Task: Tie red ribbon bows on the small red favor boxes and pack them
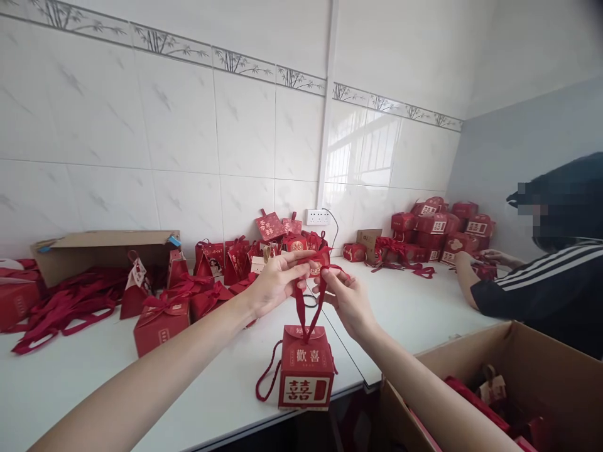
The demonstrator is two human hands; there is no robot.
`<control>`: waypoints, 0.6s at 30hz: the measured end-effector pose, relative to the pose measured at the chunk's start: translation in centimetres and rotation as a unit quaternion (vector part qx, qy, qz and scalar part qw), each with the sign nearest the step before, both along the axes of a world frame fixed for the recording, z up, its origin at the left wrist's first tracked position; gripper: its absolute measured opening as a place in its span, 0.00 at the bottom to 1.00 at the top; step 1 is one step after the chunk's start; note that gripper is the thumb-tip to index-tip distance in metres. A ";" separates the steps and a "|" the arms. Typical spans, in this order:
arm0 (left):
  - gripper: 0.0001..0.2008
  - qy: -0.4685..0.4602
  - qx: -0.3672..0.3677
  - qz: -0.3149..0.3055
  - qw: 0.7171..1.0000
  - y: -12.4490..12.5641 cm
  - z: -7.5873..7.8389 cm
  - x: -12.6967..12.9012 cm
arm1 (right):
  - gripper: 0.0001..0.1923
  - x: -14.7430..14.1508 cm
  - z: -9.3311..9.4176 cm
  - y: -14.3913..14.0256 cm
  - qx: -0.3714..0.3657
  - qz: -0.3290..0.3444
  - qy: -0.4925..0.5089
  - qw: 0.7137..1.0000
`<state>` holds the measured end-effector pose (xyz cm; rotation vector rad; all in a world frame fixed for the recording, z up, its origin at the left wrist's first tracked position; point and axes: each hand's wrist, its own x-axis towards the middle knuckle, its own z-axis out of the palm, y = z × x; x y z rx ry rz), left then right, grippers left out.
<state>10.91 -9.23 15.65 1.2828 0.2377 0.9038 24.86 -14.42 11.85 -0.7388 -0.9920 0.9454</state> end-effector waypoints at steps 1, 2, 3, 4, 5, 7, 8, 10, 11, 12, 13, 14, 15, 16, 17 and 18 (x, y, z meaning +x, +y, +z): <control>0.09 -0.002 0.001 0.004 1.000 0.0 0.0 0.0 | 0.16 -0.1 0.1 0.0 -0.002 -0.002 -0.004 1.000; 0.08 -0.001 0.000 0.009 1.000 0.0 0.1 0.1 | 0.16 -0.1 0.1 0.1 -0.004 -0.004 -0.008 1.000; 0.07 0.002 -0.002 0.013 1.000 0.0 0.1 0.1 | 0.17 -0.2 0.2 0.1 -0.006 -0.006 -0.010 1.000; 0.08 0.005 -0.004 0.016 1.000 -0.1 0.2 0.2 | 0.17 -0.3 0.3 0.2 -0.007 -0.009 -0.010 1.000; 0.09 0.007 -0.005 0.018 1.000 -0.1 0.3 0.2 | 0.18 -0.4 0.5 0.2 -0.007 -0.012 -0.010 1.000; 0.11 0.008 0.007 0.026 1.000 -0.3 0.5 0.3 | 0.18 -0.5 0.7 0.3 -0.004 -0.018 -0.008 1.000; 0.11 0.010 0.016 0.028 0.999 -0.4 0.6 0.4 | 0.18 -0.5 0.8 0.4 -0.002 -0.021 -0.006 1.000; 0.13 0.021 0.030 0.031 0.999 -0.6 0.7 0.5 | 0.18 -0.5 1.1 0.5 0.006 -0.032 -0.005 0.999; 0.13 0.027 0.034 0.034 0.998 -0.7 0.7 0.6 | 0.18 -0.4 1.2 0.6 0.011 -0.040 -0.006 0.999; 0.13 0.032 0.035 0.037 0.998 -0.9 0.8 0.7 | 0.18 -0.4 1.3 0.6 0.016 -0.047 -0.008 0.999; 0.13 0.034 0.035 0.041 0.998 -1.0 0.8 0.9 | 0.18 -0.4 1.3 0.6 0.020 -0.054 -0.012 0.998; 0.13 0.034 0.038 0.048 0.998 -1.1 0.7 1.0 | 0.18 -0.3 1.4 0.6 0.024 -0.061 -0.017 0.998; 0.12 0.032 0.044 0.051 0.997 -1.2 0.7 1.2 | 0.18 -0.3 1.5 0.5 0.026 -0.069 -0.022 0.997; 0.12 0.031 0.051 0.051 0.997 -1.2 0.7 1.3 | 0.19 -0.4 1.6 0.5 0.026 -0.078 -0.028 0.996; 0.11 0.031 0.061 0.048 0.997 -1.3 0.7 1.5 | 0.19 -0.4 1.7 0.5 0.025 -0.086 -0.032 0.995; 0.11 0.032 0.069 0.045 0.996 -1.4 0.7 1.7 | 0.20 -0.5 1.8 0.5 0.024 -0.093 -0.034 0.995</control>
